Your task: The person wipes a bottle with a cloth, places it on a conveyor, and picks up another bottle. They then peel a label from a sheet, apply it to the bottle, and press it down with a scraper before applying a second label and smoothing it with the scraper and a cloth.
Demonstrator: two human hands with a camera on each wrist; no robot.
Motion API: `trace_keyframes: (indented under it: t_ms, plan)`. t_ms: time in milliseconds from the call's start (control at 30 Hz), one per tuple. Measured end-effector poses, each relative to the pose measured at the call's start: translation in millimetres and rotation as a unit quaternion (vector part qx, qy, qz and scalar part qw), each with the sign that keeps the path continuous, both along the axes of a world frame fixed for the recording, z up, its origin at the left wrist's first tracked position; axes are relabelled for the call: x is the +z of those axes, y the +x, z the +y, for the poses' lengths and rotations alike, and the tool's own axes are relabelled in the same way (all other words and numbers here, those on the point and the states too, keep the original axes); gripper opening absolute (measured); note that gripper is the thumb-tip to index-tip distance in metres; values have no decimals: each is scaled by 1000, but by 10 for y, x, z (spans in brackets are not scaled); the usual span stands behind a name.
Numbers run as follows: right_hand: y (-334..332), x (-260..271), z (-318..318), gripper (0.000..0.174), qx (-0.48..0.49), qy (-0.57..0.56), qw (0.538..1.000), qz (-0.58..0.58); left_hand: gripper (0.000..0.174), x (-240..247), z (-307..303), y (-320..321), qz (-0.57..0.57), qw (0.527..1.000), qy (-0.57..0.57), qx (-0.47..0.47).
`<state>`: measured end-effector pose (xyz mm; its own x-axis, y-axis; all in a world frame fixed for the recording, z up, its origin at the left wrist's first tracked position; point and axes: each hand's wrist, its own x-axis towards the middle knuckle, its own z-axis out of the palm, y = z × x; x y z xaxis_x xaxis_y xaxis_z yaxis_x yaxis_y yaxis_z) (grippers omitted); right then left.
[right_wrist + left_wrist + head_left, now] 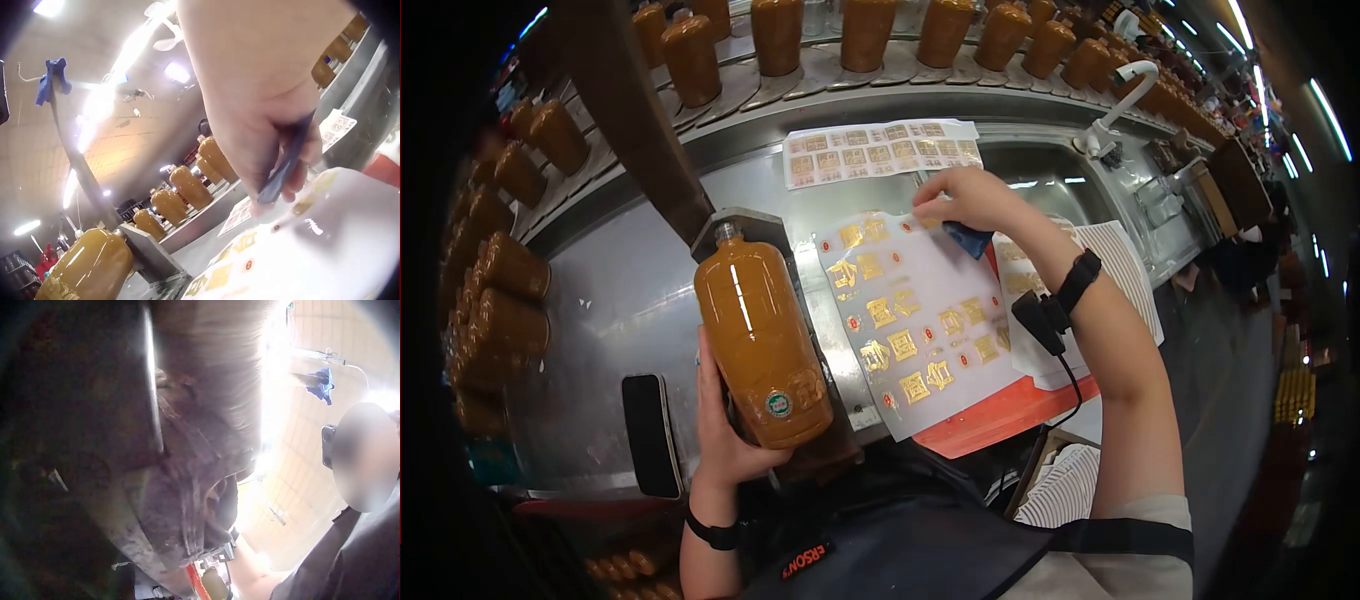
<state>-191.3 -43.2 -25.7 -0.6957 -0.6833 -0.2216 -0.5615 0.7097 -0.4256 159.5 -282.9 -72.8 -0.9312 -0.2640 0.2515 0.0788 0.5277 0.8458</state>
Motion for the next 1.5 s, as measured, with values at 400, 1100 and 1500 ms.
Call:
trace_keyframes:
  t_ms: [400,1100,1500]
  plan:
    - [468,263,602,53,31,111,993,-34,135,-6,-12,3,16,998,48,-28]
    - [141,-154,615,70,-61,39,997,7,132,49,32,-10,7,1000,4,-7]
    - [-70,-256,639,49,-61,22,994,-89,131,37,4,-15,26,1000,-4,-8]
